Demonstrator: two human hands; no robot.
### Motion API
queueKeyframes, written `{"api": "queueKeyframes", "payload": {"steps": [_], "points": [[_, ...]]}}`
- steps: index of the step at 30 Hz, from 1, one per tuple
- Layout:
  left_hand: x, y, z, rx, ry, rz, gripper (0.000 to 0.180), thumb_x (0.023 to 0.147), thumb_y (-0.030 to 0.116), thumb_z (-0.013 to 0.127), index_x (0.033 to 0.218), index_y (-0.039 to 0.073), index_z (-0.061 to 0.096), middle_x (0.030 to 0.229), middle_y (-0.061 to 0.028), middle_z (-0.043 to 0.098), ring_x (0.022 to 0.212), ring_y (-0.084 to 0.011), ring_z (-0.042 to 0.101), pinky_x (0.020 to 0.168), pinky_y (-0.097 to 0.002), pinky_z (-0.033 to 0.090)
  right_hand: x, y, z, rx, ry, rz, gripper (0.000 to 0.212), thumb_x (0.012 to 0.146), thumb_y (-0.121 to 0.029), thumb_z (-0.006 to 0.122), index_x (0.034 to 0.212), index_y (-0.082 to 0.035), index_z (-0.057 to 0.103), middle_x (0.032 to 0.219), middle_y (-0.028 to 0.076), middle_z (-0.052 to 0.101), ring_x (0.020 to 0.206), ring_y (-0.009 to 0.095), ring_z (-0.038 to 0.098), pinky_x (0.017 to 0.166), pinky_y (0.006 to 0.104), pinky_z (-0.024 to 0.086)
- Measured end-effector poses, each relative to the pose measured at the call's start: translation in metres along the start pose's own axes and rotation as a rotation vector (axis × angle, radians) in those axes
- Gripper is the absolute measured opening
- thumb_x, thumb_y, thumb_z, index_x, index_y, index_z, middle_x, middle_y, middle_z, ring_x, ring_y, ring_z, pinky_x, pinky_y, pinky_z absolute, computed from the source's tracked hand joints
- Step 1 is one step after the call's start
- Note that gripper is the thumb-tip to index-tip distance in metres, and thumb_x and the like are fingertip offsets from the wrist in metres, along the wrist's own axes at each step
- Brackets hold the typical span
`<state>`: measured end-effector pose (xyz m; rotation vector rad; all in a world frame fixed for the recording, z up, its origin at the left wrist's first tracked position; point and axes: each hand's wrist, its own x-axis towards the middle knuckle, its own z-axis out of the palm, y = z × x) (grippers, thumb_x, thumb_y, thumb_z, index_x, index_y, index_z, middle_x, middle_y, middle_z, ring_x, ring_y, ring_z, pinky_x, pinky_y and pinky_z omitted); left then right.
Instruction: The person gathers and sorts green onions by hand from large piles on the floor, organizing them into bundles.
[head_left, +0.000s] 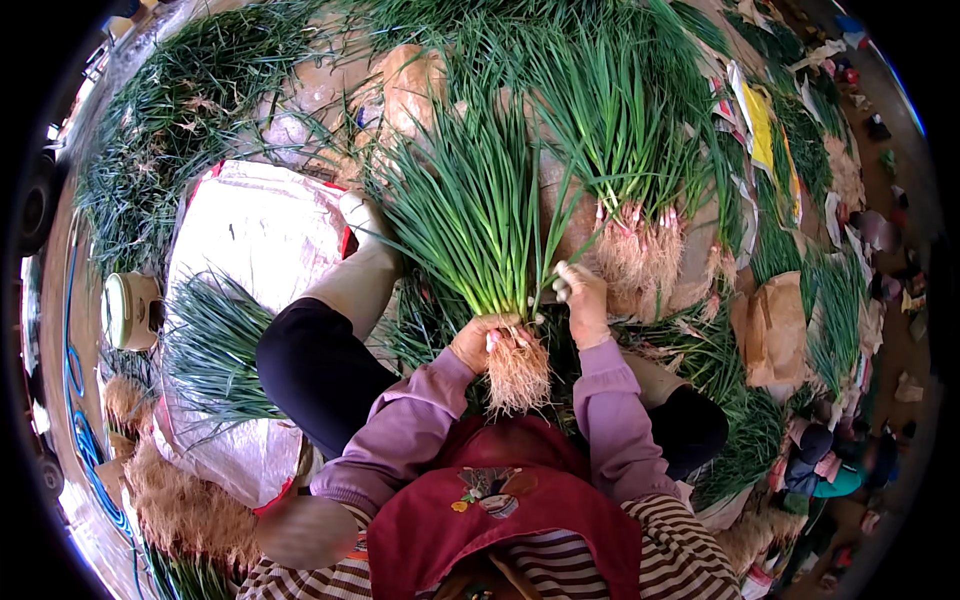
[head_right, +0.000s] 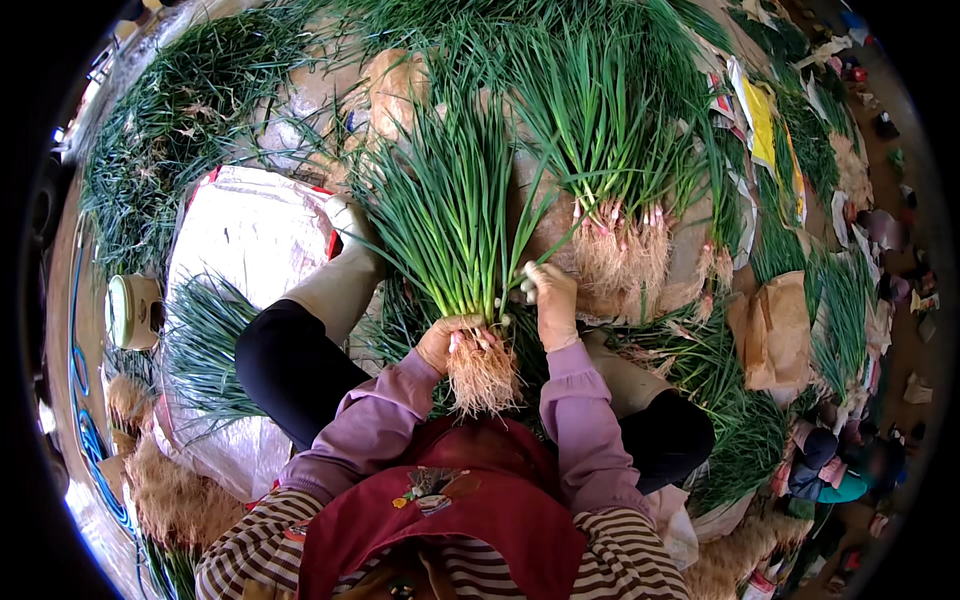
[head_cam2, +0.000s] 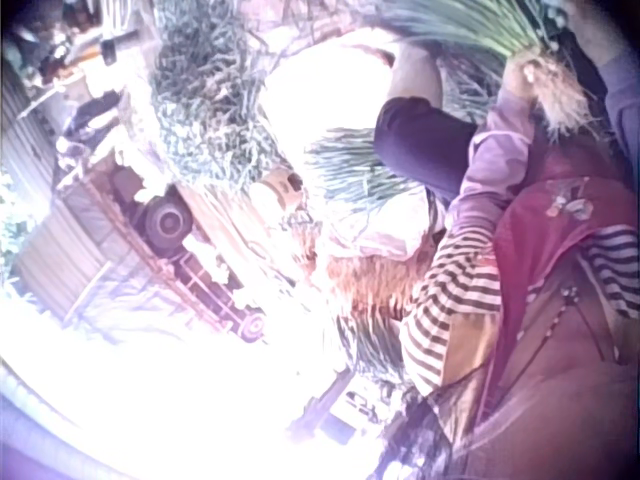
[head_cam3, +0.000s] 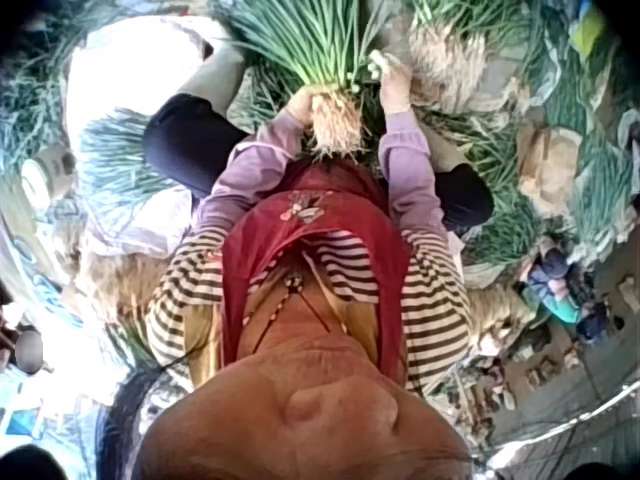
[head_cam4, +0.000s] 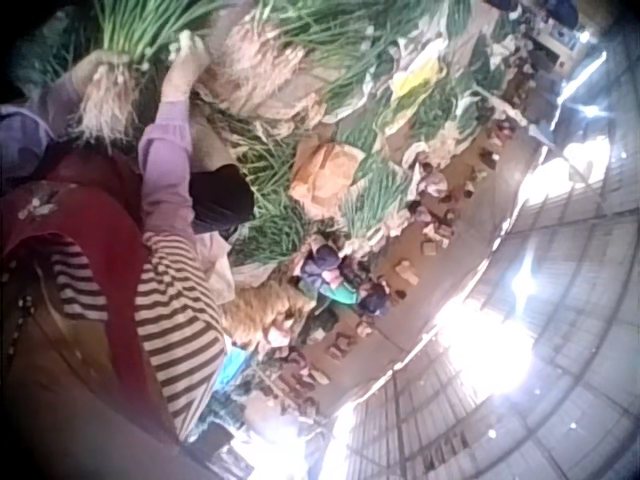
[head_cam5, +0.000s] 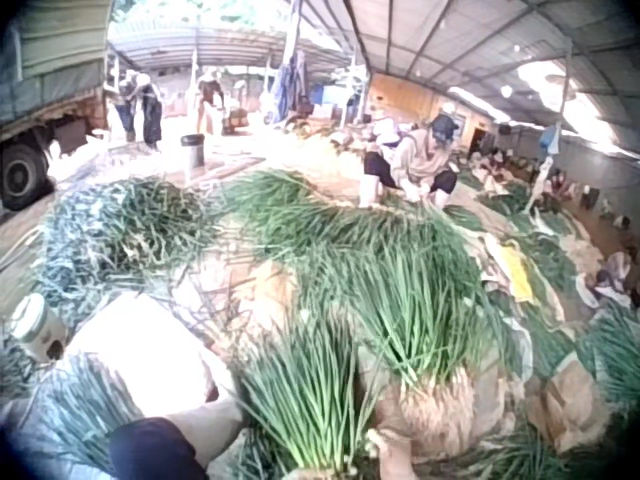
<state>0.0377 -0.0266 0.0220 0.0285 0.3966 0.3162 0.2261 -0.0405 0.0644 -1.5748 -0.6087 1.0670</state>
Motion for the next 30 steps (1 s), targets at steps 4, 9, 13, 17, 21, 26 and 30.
{"api": "queueKeyframes", "payload": {"steps": [4,9,13,17,21,26,30], "points": [[0.006,-0.007,-0.005,-0.014,0.018,-0.026,0.022,0.083,0.014,0.059,0.092,-0.006,0.061,0.079,-0.0169,0.066,0.068,-0.0261,0.067,0.066,-0.0358,0.056,0.017,0.074,-0.034,-1.118,-0.568,-0.007,0.018,0.073,-0.010,0.057,0.080,0.003,0.066,0.074,0.023,0.061,0.072,0.034,0.060,0.067,0.0403,0.047],[0.016,-0.022,-0.026,0.118,0.098,-0.021,0.020,0.084,0.012,0.057,0.091,-0.006,0.061,0.080,-0.0170,0.066,0.070,-0.0259,0.066,0.068,-0.0360,0.055,0.006,0.018,-0.023,-1.498,-0.694,-0.086,0.027,0.070,-0.026,0.058,0.075,-0.002,0.068,0.074,0.021,0.062,0.069,0.034,0.063,0.066,0.0396,0.051],[0.011,-0.016,-0.018,0.114,0.159,0.054,0.018,0.082,0.010,0.059,0.093,-0.005,0.061,0.078,-0.0164,0.066,0.068,-0.0247,0.066,0.066,-0.0348,0.056,-0.031,0.027,-0.025,-1.690,-0.847,0.296,0.024,0.069,-0.015,0.062,0.088,-0.001,0.068,0.094,0.021,0.065,0.088,0.034,0.064,0.076,0.0392,0.051],[0.011,-0.018,-0.021,0.186,0.181,0.087,0.018,0.082,0.009,0.060,0.095,-0.003,0.061,0.077,-0.0156,0.066,0.067,-0.0233,0.066,0.065,-0.0334,0.056,-0.007,0.040,-0.054,-1.293,-0.800,0.206,0.026,0.077,-0.024,0.066,0.082,0.001,0.066,0.077,0.014,0.065,0.064,0.025,0.063,0.062,0.0371,0.049],[0.010,-0.019,-0.014,0.188,0.200,0.012,0.018,0.082,0.010,0.060,0.096,-0.002,0.060,0.078,-0.0160,0.066,0.066,-0.0224,0.066,0.063,-0.0320,0.055,0.009,-0.001,-0.002,-0.540,-0.188,0.166,0.038,0.085,-0.038,0.062,0.093,-0.001,0.063,0.069,0.005,0.061,0.060,0.010,0.054,0.055,0.0274,0.043],[-0.002,-0.013,0.006,0.222,0.261,0.082,0.014,0.080,0.008,0.064,0.081,-0.005,0.062,0.072,-0.0176,0.066,0.057,-0.0224,0.064,0.054,-0.0313,0.054,0.013,0.039,0.021,-1.057,0.120,-0.272,0.020,0.082,-0.014,0.056,0.070,0.000,0.064,0.071,0.015,0.065,0.056,0.025,0.061,0.052,0.0355,0.047],[0.004,-0.013,-0.010,0.201,0.208,0.212,0.021,0.078,0.005,0.063,0.096,-0.004,0.059,0.075,-0.0154,0.065,0.065,-0.0227,0.065,0.061,-0.0325,0.055,-0.020,0.066,-0.013,-1.529,-0.534,0.203,0.025,0.078,-0.019,0.056,0.088,0.000,0.068,0.096,0.024,0.063,0.092,0.035,0.063,0.081,0.0425,0.049]]}}
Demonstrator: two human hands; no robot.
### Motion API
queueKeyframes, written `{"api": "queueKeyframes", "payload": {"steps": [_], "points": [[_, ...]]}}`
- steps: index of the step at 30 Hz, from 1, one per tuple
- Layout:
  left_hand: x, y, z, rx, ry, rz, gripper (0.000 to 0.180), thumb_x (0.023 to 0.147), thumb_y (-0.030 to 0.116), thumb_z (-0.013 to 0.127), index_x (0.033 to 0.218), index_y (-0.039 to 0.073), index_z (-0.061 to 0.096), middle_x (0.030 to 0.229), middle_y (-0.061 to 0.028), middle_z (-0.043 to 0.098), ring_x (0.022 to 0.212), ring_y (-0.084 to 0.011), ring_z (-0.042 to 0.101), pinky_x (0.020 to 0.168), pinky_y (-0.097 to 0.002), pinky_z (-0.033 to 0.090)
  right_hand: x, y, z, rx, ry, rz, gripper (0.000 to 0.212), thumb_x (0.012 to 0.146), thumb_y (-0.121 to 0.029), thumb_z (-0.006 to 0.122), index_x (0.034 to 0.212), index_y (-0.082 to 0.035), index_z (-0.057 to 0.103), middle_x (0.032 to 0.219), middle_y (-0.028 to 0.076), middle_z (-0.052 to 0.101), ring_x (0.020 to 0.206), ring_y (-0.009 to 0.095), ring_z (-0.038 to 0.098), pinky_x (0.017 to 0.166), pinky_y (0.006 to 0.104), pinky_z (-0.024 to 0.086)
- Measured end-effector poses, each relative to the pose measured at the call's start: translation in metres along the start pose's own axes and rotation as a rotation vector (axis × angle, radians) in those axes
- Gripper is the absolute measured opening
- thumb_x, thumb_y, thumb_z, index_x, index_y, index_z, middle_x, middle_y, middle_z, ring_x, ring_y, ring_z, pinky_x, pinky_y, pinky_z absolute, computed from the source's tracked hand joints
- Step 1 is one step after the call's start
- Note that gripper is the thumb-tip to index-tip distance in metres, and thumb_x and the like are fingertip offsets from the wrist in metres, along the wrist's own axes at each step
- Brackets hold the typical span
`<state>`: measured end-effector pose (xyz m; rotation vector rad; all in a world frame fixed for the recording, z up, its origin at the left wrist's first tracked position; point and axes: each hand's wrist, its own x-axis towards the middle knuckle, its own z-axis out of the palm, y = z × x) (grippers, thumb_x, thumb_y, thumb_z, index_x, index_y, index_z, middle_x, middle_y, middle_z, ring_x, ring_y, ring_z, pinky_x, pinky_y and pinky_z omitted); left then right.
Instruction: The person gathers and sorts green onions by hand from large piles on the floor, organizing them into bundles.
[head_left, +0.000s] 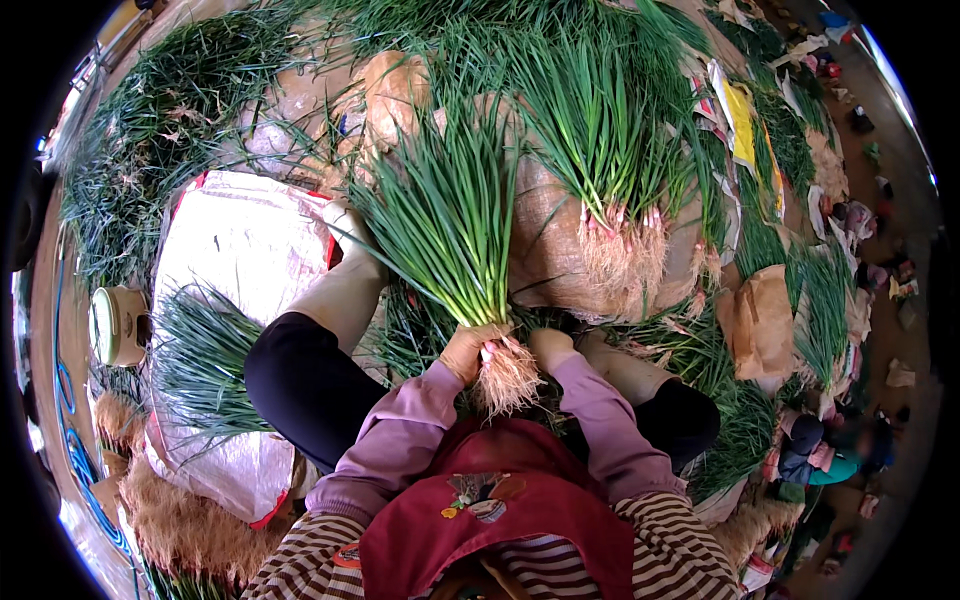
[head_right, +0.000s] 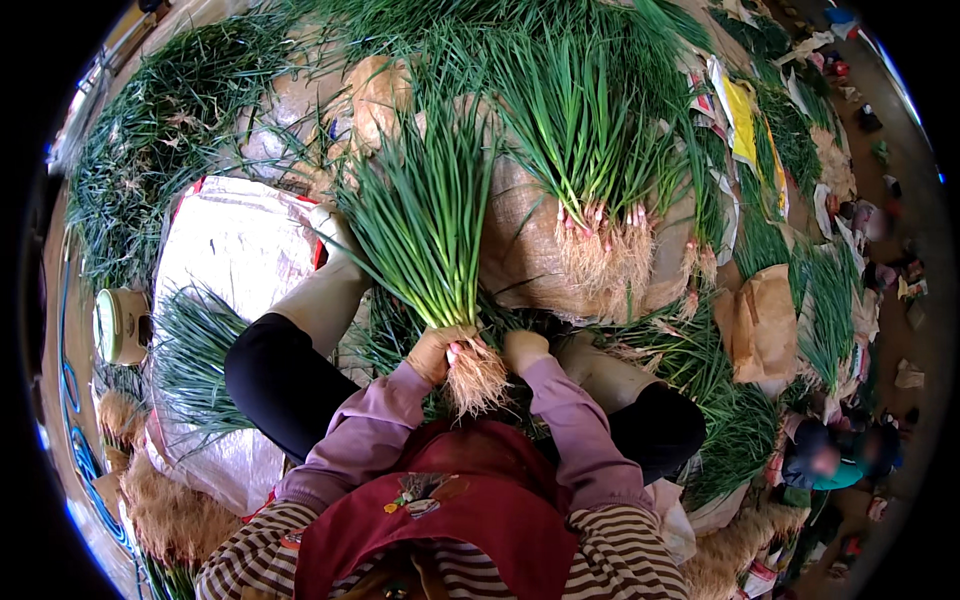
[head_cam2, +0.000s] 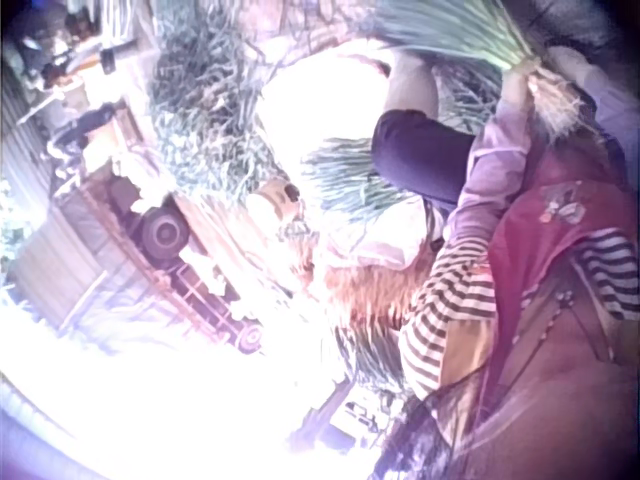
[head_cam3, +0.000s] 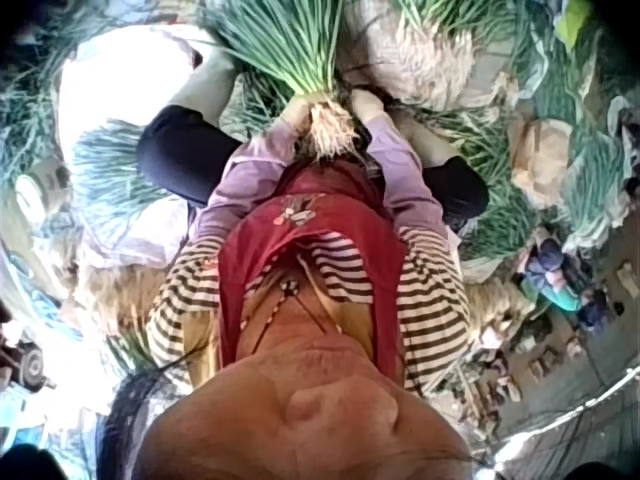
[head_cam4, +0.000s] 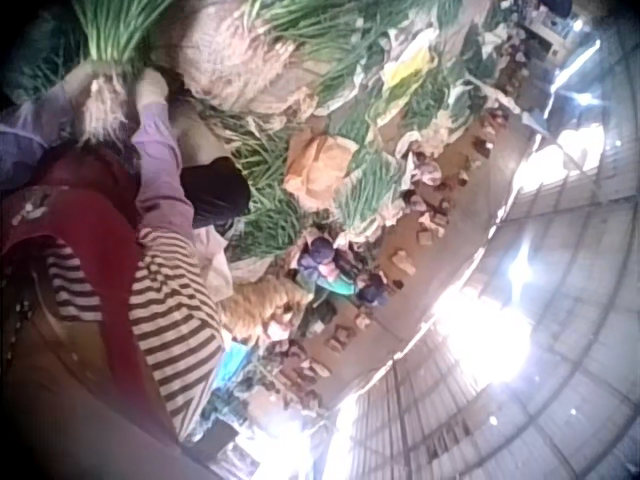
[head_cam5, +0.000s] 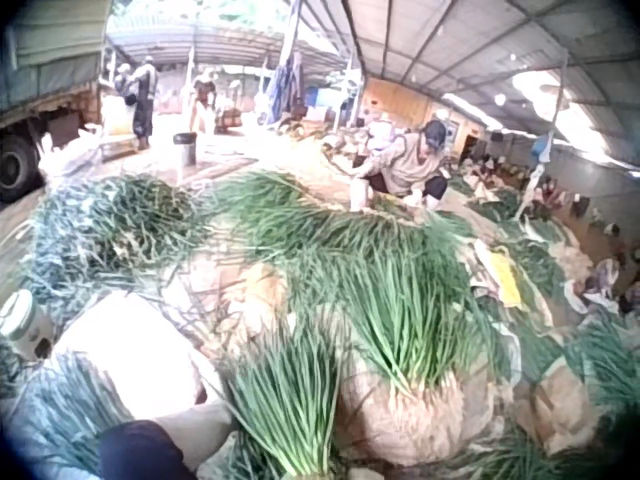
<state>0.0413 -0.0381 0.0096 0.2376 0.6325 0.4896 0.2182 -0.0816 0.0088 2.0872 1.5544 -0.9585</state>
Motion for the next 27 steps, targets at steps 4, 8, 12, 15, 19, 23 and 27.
{"api": "queueKeyframes", "payload": {"steps": [4,8,12,15,19,23,27], "points": [[-0.005,0.014,0.012,-0.011,-0.106,0.150,0.033,0.076,0.004,0.064,0.107,-0.004,0.054,0.085,-0.0139,0.065,0.074,-0.0213,0.065,0.068,-0.0311,0.054,-0.013,0.029,-0.048,-0.070,0.246,-0.048,0.032,0.079,-0.024,0.058,0.100,-0.001,0.065,0.089,0.023,0.064,0.083,0.035,0.064,0.072,0.0432,0.051],[0.008,0.009,0.005,-0.089,-0.133,0.060,0.036,0.078,0.008,0.061,0.110,-0.006,0.054,0.087,-0.0137,0.065,0.075,-0.0209,0.064,0.069,-0.0309,0.054,-0.002,0.043,-0.142,0.109,1.019,0.120,0.022,0.077,-0.021,0.062,0.086,-0.001,0.063,0.076,0.019,0.064,0.071,0.035,0.063,0.067,0.0443,0.050],[0.019,0.000,-0.009,-0.196,-0.189,-0.046,0.036,0.081,0.010,0.056,0.112,-0.009,0.054,0.090,-0.0163,0.065,0.077,-0.0215,0.065,0.071,-0.0328,0.054,0.023,0.064,-0.148,-0.081,0.825,0.086,0.018,0.081,-0.019,0.059,0.087,-0.002,0.063,0.072,0.016,0.063,0.065,0.029,0.062,0.059,0.0409,0.050],[0.010,0.007,0.007,-0.311,-0.225,-0.028,0.028,0.080,0.008,0.061,0.105,-0.001,0.057,0.090,-0.0158,0.065,0.077,-0.0215,0.063,0.072,-0.0346,0.054,-0.026,0.033,-0.115,0.259,0.618,-0.001,0.019,0.086,-0.021,0.059,0.091,-0.003,0.064,0.066,0.010,0.063,0.056,0.018,0.059,0.055,0.0330,0.049],[0.009,0.007,-0.003,-0.328,-0.158,-0.127,0.018,0.083,0.012,0.058,0.091,-0.004,0.059,0.083,-0.0168,0.065,0.067,-0.0197,0.064,0.066,-0.0297,0.055,-0.059,0.005,-0.046,0.821,0.318,-0.443,0.017,0.086,-0.018,0.060,0.089,-0.003,0.065,0.067,0.011,0.061,0.066,0.014,0.059,0.062,0.0280,0.047],[0.002,0.010,0.003,-0.256,-0.117,-0.120,0.018,0.083,0.013,0.058,0.087,-0.004,0.059,0.082,-0.0168,0.065,0.067,-0.0203,0.064,0.066,-0.0302,0.055,-0.043,0.002,-0.055,0.915,0.315,-0.157,0.030,0.089,-0.029,0.058,0.080,-0.001,0.064,0.062,0.002,0.056,0.053,0.009,0.048,0.050,0.0218,0.037],[0.009,0.004,-0.014,-0.279,-0.167,-0.210,0.016,0.083,0.013,0.058,0.087,-0.003,0.059,0.081,-0.0158,0.065,0.071,-0.0221,0.065,0.070,-0.0327,0.055,-0.001,-0.019,-0.088,0.786,0.430,-0.150,0.039,0.086,-0.036,0.060,0.076,0.002,0.061,0.062,0.007,0.058,0.053,0.012,0.051,0.052,0.0287,0.040]]}}
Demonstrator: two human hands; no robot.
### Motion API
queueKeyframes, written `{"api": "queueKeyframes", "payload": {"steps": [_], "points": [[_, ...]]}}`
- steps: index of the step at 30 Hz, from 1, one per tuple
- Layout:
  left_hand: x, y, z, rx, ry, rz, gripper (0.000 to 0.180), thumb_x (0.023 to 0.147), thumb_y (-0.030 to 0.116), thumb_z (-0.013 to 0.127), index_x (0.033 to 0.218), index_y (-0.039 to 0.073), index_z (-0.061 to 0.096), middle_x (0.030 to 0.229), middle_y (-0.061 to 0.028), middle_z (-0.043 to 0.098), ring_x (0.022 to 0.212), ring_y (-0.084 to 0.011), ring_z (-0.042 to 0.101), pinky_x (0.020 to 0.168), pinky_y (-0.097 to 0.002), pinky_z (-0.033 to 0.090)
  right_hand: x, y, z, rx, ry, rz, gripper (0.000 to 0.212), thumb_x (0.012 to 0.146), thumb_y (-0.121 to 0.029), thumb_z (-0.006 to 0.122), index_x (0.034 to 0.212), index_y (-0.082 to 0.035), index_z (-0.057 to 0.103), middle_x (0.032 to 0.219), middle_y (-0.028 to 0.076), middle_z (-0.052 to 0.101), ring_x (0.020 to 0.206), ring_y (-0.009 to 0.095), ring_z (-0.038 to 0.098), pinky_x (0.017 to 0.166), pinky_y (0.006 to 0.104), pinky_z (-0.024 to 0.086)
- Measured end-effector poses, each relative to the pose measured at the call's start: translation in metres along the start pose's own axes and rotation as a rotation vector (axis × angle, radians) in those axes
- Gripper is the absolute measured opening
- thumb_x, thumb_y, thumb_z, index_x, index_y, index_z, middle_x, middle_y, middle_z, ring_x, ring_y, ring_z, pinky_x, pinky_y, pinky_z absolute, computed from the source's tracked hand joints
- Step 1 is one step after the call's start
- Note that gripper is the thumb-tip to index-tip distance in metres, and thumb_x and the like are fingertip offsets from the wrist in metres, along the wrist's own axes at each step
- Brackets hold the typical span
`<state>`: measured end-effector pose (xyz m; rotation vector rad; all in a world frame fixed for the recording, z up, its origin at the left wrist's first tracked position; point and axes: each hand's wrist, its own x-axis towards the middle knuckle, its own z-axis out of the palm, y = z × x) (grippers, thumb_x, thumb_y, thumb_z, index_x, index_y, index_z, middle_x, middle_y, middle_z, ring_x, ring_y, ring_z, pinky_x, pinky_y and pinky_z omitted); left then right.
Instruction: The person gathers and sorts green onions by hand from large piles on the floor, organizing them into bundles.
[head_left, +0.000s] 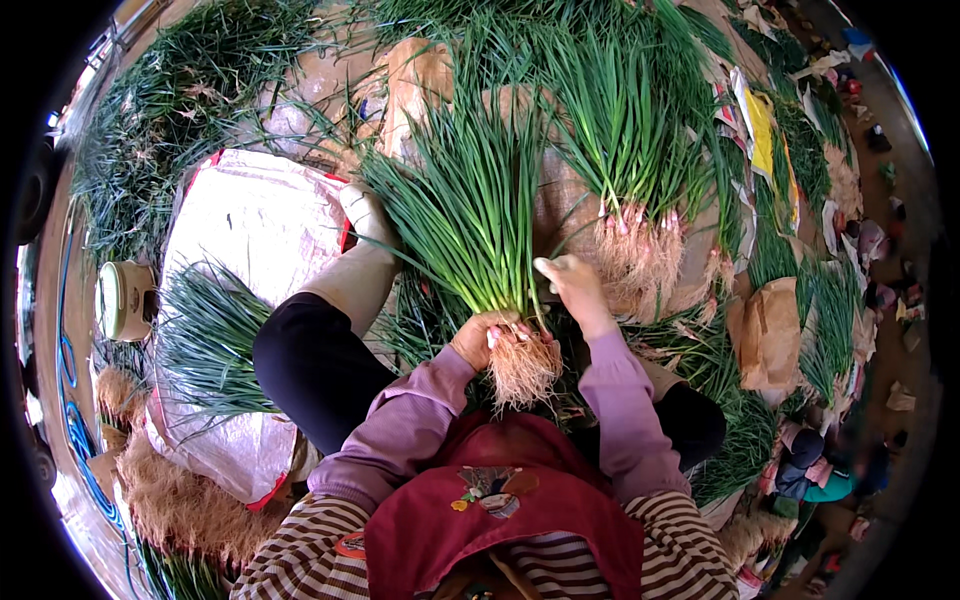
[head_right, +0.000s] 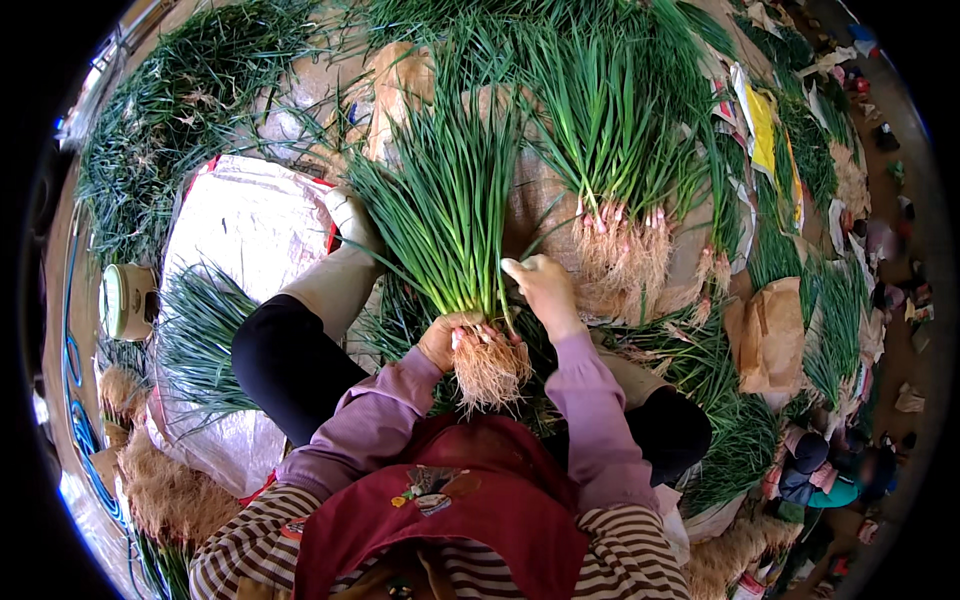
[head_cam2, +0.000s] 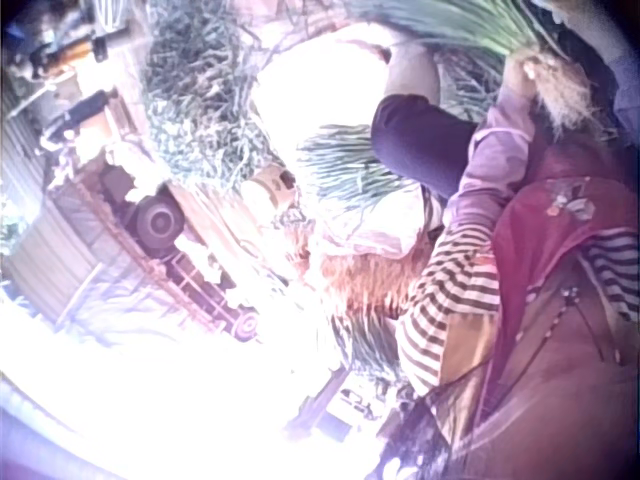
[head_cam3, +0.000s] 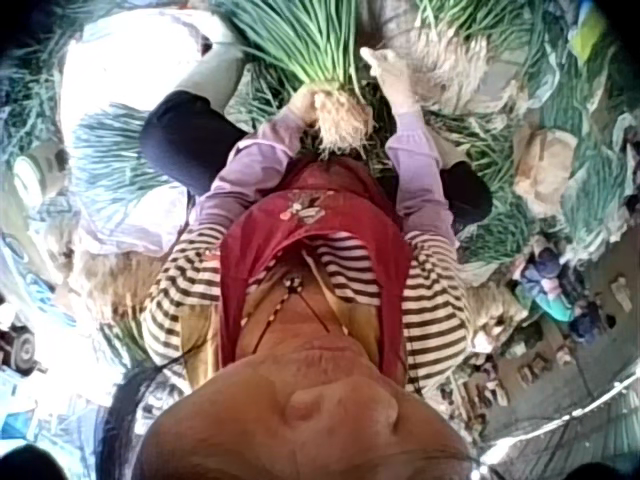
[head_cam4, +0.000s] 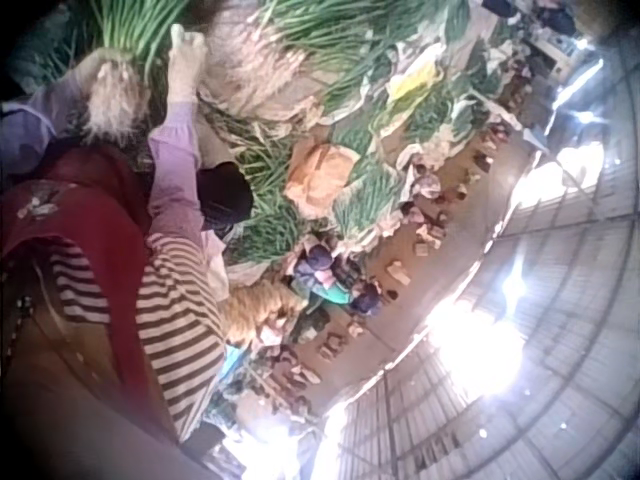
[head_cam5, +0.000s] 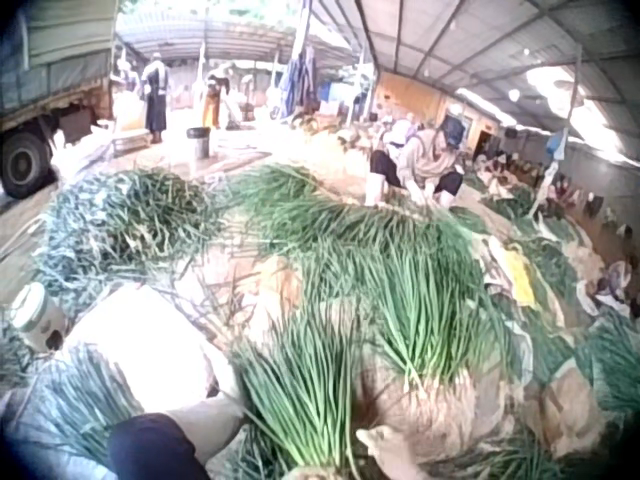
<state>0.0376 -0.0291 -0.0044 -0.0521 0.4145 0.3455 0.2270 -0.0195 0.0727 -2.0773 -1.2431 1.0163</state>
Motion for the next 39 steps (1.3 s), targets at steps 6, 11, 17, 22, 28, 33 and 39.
{"api": "queueKeyframes", "payload": {"steps": [6,11,17,22,28,33,39], "points": [[-0.002,-0.005,0.004,-0.032,0.007,0.019,0.016,0.082,0.012,0.059,0.088,-0.003,0.060,0.081,-0.0145,0.065,0.071,-0.0236,0.065,0.071,-0.0343,0.055,0.012,0.011,0.033,0.389,-0.080,0.063,0.020,0.082,-0.017,0.065,0.081,0.003,0.062,0.061,0.001,0.055,0.051,0.009,0.047,0.047,0.0248,0.037],[-0.001,-0.009,-0.002,-0.018,0.037,-0.019,0.019,0.081,0.011,0.058,0.088,-0.007,0.060,0.084,-0.0187,0.065,0.082,-0.0300,0.065,0.080,-0.0400,0.053,0.004,0.030,0.039,0.075,-0.024,0.076,0.018,0.082,-0.016,0.063,0.078,0.002,0.062,0.056,0.002,0.054,0.048,0.009,0.047,0.045,0.0261,0.037],[-0.006,-0.006,0.016,0.026,-0.039,0.001,0.022,0.081,0.008,0.057,0.097,-0.007,0.059,0.080,-0.0153,0.066,0.081,-0.0262,0.065,0.080,-0.0386,0.052,0.024,0.018,0.024,0.119,-0.101,0.046,0.025,0.081,-0.025,0.069,0.078,-0.001,0.063,0.057,0.000,0.052,0.048,0.008,0.043,0.045,0.0246,0.034],[-0.001,-0.005,0.008,-0.186,-0.152,-0.046,0.032,0.081,0.006,0.055,0.110,-0.008,0.055,0.085,-0.0177,0.065,0.080,-0.0273,0.064,0.080,-0.0392,0.053,0.028,0.015,0.014,0.537,-0.320,0.173,0.016,0.083,-0.018,0.065,0.077,-0.004,0.061,0.060,-0.003,0.048,0.051,0.006,0.041,0.045,0.0207,0.030],[-0.003,-0.007,-0.003,-0.083,-0.010,-0.011,0.019,0.081,0.008,0.058,0.095,-0.004,0.058,0.082,-0.0178,0.065,0.073,-0.0262,0.065,0.071,-0.0384,0.054,-0.001,0.019,0.033,0.605,-0.157,0.104,0.009,0.084,-0.010,0.056,0.079,-0.003,0.058,0.060,0.001,0.053,0.052,0.007,0.049,0.046,0.0206,0.036],[0.005,-0.016,-0.004,0.084,0.185,0.067,0.018,0.079,0.006,0.062,0.094,-0.004,0.060,0.079,-0.0150,0.066,0.062,-0.0229,0.065,0.063,-0.0323,0.055,0.003,0.119,0.057,-0.477,-0.150,-0.171,0.025,0.076,-0.022,0.054,0.073,0.001,0.064,0.081,0.024,0.062,0.078,0.042,0.059,0.073,0.0456,0.047],[-0.015,-0.001,0.019,-0.004,-0.165,0.124,0.053,0.078,0.003,0.059,0.128,0.000,0.042,0.096,-0.0162,0.062,0.078,-0.0222,0.065,0.073,-0.0367,0.055,0.015,0.009,-0.017,-0.125,-0.112,0.155,0.034,0.086,-0.034,0.058,0.092,-0.001,0.065,0.077,0.011,0.064,0.070,0.024,0.061,0.067,0.0379,0.048]]}}
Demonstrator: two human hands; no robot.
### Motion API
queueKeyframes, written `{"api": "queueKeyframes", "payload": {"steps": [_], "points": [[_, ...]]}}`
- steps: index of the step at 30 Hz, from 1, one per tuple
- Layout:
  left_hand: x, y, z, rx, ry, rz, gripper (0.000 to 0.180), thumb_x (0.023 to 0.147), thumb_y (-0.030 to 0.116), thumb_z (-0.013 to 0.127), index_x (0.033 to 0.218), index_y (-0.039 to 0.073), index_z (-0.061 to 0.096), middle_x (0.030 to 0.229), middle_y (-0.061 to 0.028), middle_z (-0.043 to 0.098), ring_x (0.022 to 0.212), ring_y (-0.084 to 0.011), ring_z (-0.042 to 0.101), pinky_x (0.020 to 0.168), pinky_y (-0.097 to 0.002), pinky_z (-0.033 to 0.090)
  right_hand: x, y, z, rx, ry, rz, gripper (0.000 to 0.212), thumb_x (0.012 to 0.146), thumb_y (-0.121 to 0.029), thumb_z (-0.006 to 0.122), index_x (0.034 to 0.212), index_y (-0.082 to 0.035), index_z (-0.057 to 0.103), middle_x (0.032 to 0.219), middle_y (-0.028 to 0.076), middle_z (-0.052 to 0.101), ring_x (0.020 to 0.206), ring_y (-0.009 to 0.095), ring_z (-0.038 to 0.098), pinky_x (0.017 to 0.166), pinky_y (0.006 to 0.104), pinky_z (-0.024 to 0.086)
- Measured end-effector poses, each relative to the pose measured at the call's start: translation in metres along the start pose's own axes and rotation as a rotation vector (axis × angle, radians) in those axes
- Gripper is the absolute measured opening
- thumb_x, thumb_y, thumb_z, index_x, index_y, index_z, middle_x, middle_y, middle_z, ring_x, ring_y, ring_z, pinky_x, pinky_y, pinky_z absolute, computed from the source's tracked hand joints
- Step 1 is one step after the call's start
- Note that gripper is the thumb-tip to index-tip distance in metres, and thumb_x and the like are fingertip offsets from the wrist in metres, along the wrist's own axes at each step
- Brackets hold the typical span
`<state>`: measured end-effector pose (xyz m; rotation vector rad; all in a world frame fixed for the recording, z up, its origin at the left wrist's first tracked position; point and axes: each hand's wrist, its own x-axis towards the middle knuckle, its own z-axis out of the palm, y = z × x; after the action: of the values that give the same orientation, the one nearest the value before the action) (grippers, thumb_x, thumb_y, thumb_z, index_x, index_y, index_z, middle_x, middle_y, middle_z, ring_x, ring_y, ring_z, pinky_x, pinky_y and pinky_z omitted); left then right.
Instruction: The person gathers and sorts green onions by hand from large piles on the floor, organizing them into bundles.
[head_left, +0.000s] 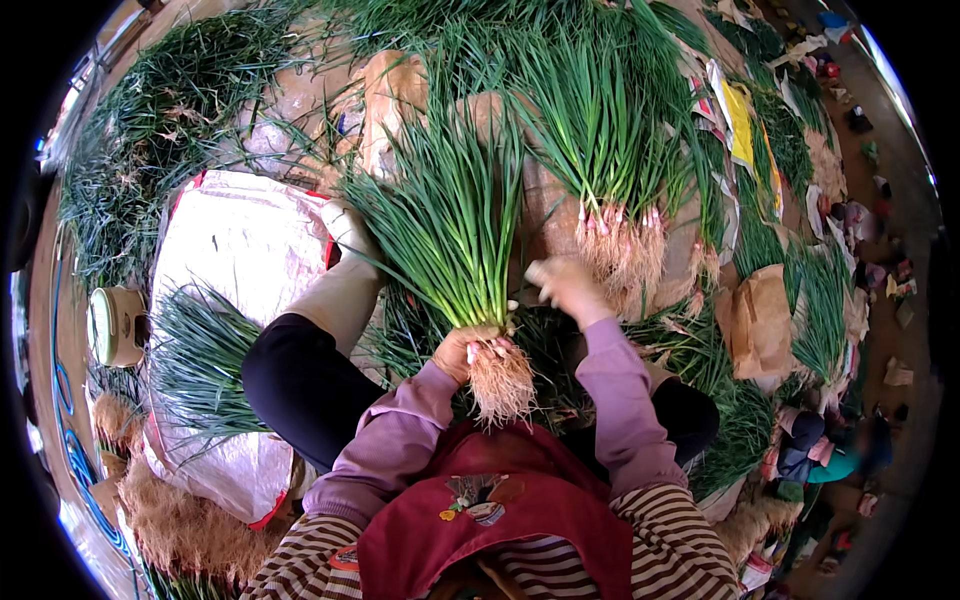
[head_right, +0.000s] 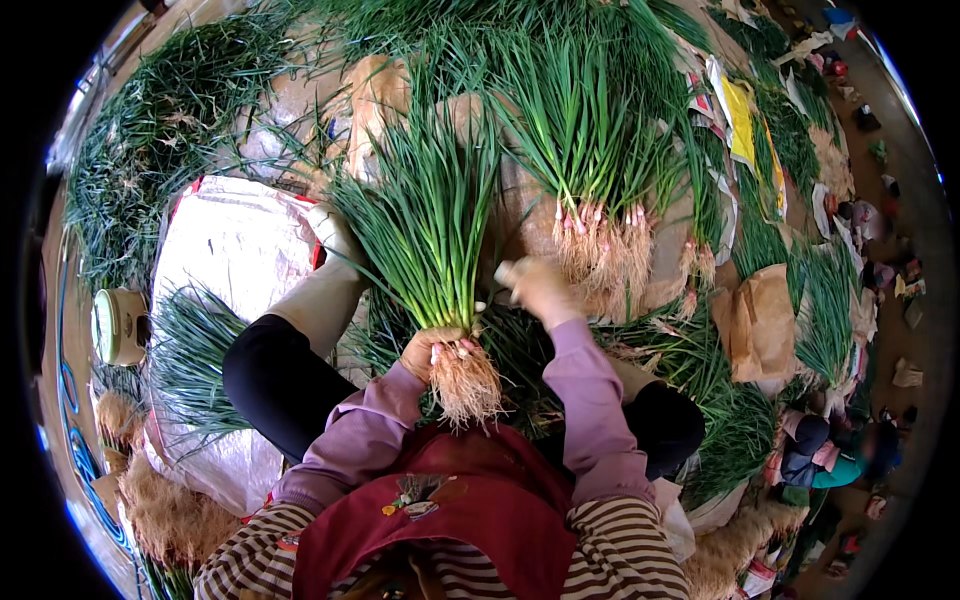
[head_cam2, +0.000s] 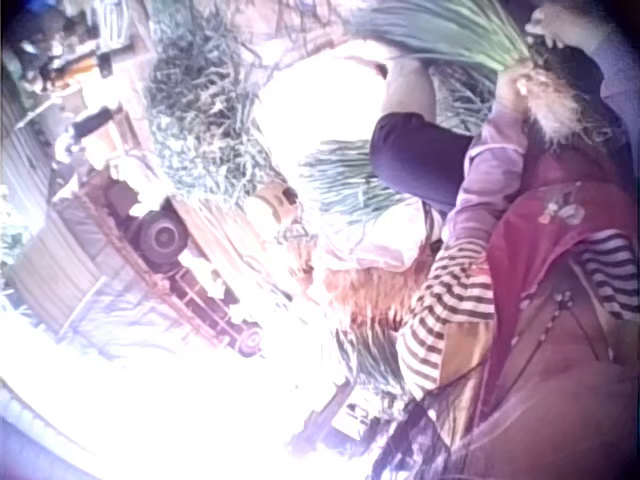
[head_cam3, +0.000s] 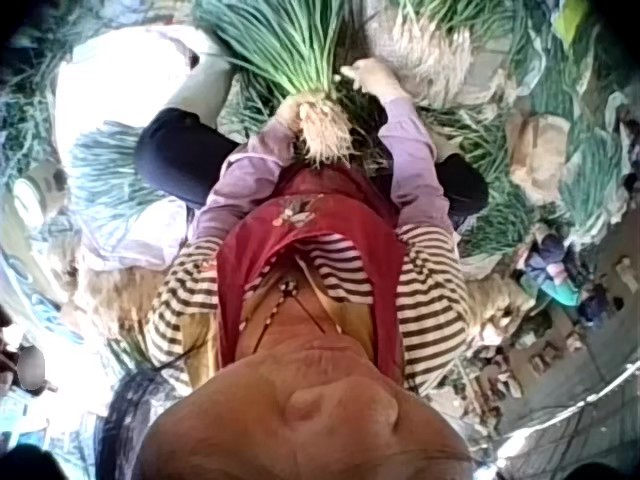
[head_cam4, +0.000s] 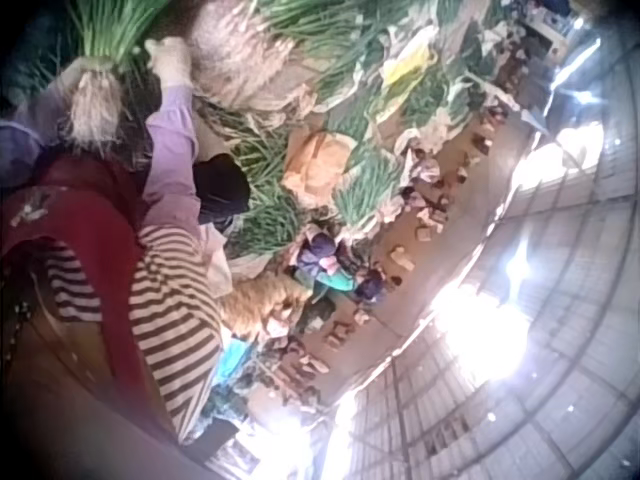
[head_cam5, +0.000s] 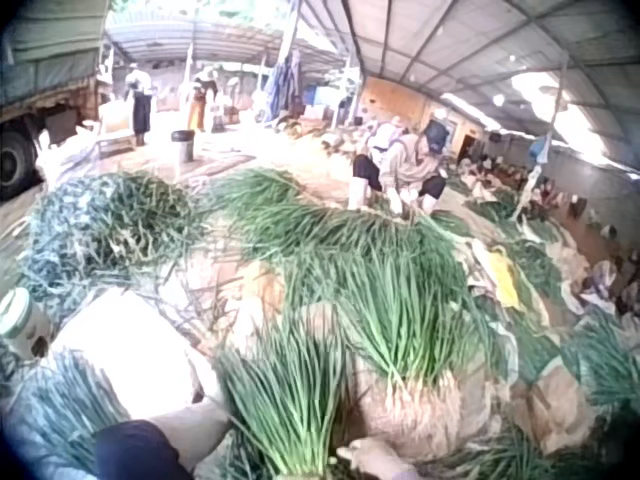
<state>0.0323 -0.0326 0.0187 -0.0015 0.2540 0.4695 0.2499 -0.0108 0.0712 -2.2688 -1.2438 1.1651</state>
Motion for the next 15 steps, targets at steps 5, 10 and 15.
{"api": "queueKeyframes", "payload": {"steps": [5,10,15], "points": [[0.004,-0.003,0.001,-0.109,-0.024,-0.006,0.057,0.077,-0.004,0.056,0.131,0.004,0.040,0.126,-0.0223,0.048,0.082,-0.0222,0.060,0.073,-0.0331,0.053,0.051,-0.007,-0.075,-0.441,0.624,0.029,0.021,0.084,-0.023,0.055,0.093,-0.007,0.065,0.079,0.020,0.065,0.074,0.036,0.063,0.068,0.0447,0.048],[0.007,-0.005,-0.005,-0.183,-0.076,0.015,0.057,0.077,-0.001,0.057,0.132,0.007,0.041,0.125,-0.0200,0.050,0.081,-0.0209,0.058,0.081,-0.0359,0.050,0.004,-0.026,-0.046,-0.157,0.356,-0.079,0.013,0.084,-0.015,0.056,0.087,-0.006,0.065,0.070,0.012,0.064,0.059,0.021,0.061,0.057,0.0349,0.048],[0.009,-0.005,-0.010,-0.186,0.028,-0.036,0.052,0.078,0.004,0.060,0.128,0.002,0.045,0.107,-0.0202,0.058,0.084,-0.0232,0.061,0.078,-0.0361,0.052,-0.055,-0.024,-0.005,-0.198,-0.007,-0.322,0.023,0.086,-0.025,0.059,0.095,-0.005,0.066,0.087,0.010,0.068,0.079,0.023,0.064,0.077,0.0332,0.050]]}}
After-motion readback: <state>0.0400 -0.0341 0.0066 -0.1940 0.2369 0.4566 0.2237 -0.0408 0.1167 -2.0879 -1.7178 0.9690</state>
